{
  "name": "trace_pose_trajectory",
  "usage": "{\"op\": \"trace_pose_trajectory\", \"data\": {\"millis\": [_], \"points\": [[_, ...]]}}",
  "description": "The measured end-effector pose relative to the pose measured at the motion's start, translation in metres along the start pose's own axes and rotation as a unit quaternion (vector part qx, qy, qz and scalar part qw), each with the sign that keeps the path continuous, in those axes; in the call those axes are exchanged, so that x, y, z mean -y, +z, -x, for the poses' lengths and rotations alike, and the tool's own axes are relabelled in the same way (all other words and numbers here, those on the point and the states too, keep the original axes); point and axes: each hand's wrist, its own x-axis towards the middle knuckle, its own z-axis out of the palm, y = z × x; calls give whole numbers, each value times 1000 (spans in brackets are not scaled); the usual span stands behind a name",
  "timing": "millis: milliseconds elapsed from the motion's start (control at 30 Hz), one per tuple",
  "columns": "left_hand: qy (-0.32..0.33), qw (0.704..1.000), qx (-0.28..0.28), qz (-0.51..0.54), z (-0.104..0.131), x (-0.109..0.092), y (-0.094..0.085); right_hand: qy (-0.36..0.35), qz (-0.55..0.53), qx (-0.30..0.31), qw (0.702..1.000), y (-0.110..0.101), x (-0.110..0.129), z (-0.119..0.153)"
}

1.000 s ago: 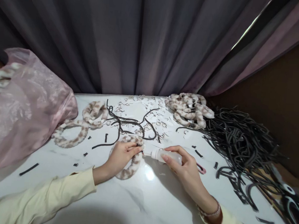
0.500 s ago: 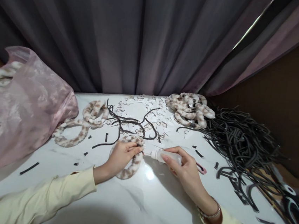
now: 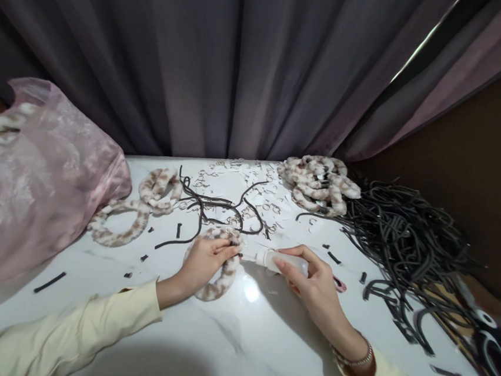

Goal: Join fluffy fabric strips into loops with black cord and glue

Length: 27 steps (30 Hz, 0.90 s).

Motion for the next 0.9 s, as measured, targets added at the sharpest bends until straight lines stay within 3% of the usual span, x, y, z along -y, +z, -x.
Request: {"op": "trace_pose_trajectory", "data": {"millis": [900], "points": [[-2,1000,12,8,0,1,1,-3,22,-1,1000,1,4,2]]}}
